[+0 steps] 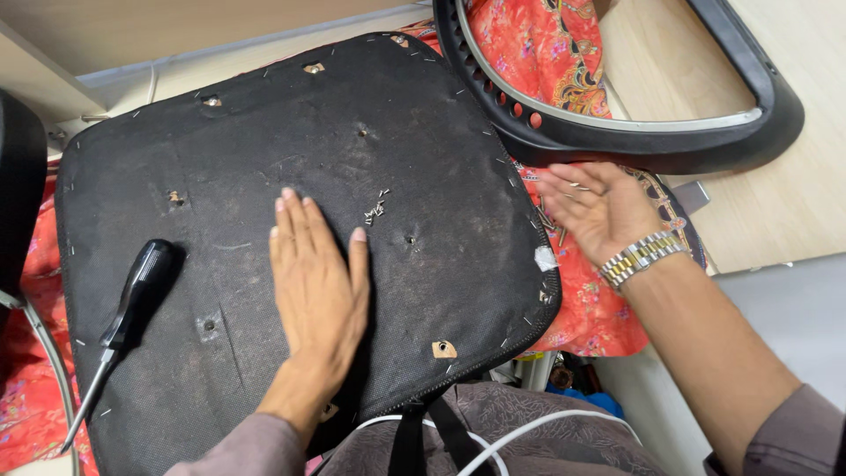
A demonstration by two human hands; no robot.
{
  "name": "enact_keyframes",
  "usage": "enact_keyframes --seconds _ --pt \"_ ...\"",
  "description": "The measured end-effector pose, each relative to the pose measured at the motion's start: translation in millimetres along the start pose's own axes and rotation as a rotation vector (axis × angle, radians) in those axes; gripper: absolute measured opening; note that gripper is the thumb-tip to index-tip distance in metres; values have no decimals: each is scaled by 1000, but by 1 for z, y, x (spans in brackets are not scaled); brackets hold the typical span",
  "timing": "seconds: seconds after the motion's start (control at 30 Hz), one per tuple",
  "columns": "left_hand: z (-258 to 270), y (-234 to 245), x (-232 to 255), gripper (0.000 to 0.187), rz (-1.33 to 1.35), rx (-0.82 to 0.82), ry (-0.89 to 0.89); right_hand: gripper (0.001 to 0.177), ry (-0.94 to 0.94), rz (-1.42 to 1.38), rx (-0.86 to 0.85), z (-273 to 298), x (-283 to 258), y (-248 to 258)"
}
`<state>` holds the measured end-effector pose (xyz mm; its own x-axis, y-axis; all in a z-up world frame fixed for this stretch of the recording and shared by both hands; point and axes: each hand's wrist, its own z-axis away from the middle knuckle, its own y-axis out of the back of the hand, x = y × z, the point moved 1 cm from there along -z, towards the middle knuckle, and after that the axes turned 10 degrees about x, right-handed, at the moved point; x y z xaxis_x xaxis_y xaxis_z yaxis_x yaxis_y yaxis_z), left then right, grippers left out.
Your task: The person uses a screwdriver to fasten screws into a black upholstered seat cushion. They repeatedly insert and tighten screws along the edges of the cushion while it rests on a patterned cloth surface.
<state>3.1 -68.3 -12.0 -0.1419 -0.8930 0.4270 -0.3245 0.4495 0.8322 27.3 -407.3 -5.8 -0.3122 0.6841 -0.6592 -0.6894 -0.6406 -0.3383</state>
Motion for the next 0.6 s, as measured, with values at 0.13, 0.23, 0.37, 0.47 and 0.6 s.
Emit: enact_keyframes --seconds 0.13,0.23,0.37,0.47,0.6 --pt "-3 -13 23 71 44 3 -55 37 -25 -11 113 -10 -6 20" --pt "-7 -22 38 73 59 -16 -124 37 -127 -133 97 -15 10 19" --pt "-13 -34 53 75 39 -9 -177 39 -121 -253 64 -23 28 11" --pt "-18 -45 65 75 36 -19 -174 39 -135 -283 -6 -29 31 10" --pt "-25 -61 87 78 68 -20 -216 40 -130 -260 -56 -35 34 14"
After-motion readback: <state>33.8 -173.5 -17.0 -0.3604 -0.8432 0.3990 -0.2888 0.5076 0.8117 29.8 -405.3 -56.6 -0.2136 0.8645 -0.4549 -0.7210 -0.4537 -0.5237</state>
